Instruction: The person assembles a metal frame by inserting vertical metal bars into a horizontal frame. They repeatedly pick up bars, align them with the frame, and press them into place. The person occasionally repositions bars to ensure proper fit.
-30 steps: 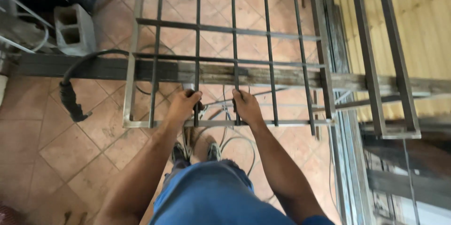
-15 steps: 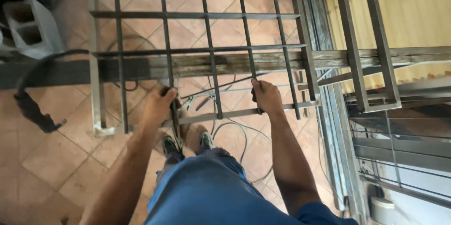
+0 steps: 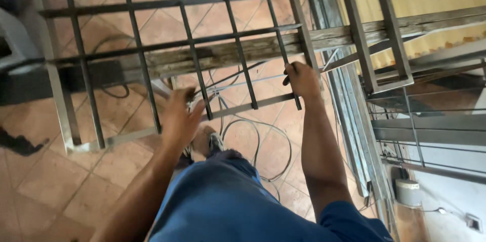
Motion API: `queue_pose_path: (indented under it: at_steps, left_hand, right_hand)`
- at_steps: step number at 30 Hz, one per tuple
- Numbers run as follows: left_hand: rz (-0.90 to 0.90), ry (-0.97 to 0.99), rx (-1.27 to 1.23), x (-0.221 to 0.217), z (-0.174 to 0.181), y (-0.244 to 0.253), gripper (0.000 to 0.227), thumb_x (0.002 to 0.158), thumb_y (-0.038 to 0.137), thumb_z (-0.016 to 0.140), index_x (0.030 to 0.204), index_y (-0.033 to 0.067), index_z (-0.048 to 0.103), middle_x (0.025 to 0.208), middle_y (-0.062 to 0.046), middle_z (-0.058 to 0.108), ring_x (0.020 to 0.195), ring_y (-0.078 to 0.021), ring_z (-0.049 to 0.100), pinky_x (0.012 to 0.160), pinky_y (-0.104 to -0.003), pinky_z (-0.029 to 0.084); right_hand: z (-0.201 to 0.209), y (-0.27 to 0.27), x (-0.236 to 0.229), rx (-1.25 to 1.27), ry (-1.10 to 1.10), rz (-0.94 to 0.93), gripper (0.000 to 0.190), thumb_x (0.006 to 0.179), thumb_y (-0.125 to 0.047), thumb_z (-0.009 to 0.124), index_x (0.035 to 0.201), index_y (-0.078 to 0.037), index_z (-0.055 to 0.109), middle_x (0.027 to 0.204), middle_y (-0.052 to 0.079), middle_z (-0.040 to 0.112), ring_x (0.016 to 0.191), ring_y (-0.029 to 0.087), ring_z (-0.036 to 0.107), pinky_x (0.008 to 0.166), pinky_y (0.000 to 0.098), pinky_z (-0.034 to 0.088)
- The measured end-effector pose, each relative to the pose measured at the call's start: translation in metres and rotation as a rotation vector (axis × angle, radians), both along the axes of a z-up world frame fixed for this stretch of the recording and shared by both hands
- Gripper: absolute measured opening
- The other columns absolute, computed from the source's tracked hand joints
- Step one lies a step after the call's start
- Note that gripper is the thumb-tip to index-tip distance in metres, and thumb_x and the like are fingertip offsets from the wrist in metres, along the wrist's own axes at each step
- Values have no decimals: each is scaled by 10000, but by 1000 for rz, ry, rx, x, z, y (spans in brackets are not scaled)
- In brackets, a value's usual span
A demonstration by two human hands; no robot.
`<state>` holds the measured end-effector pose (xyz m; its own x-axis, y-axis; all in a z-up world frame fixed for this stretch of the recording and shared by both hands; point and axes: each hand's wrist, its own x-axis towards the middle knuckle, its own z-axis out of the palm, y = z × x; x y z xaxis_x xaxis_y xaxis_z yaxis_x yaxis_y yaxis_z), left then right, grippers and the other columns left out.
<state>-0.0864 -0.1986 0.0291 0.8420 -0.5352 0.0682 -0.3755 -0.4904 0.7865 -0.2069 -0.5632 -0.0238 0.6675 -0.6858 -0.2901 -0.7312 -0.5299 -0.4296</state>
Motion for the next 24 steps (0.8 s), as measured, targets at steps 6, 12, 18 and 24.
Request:
queue_pose_path:
  at_steps: [6, 12, 18, 24]
  left_hand:
    - [-24, 343, 483, 14, -27, -20, 588, 985, 666, 512, 886, 130, 733, 820, -128, 755, 898, -442, 730, 759, -573, 535]
    - [-123, 414, 420, 25, -42, -14, 527, 1013, 608, 485, 981, 166, 771, 898, -160, 766, 1028, -446, 698, 800, -592, 501]
    - [-47, 371, 511, 21, -72, -13, 608, 1013, 710, 413, 1062, 228, 780, 989, -122, 776, 1068, -414, 696, 886, -560, 514]
    - [-85, 351, 496, 21, -24, -19, 598, 1029, 574, 417, 968, 89, 761, 860, -209, 748, 987, -462, 709, 839, -582, 520]
  right_hand:
    - [-14, -10, 1, -10, -117, 0, 400, 1010, -500, 607, 917, -133, 737, 663, 20, 723, 755, 325, 742, 750, 475, 544]
    - [14, 4, 9, 233, -167, -121, 409, 1007, -543, 542, 851, -215, 730, 541, -39, 658, 622, 174, 730, 682, 362, 544]
    - [-6, -7, 36, 248, -314, -147, 398, 996, -437, 542, 809, -154, 749, 521, 13, 650, 567, 212, 724, 668, 364, 568]
    - [15, -4, 17, 45, 23, 52, 502, 1039, -554, 448, 843, -152, 676, 595, -3, 693, 758, 316, 747, 802, 471, 555]
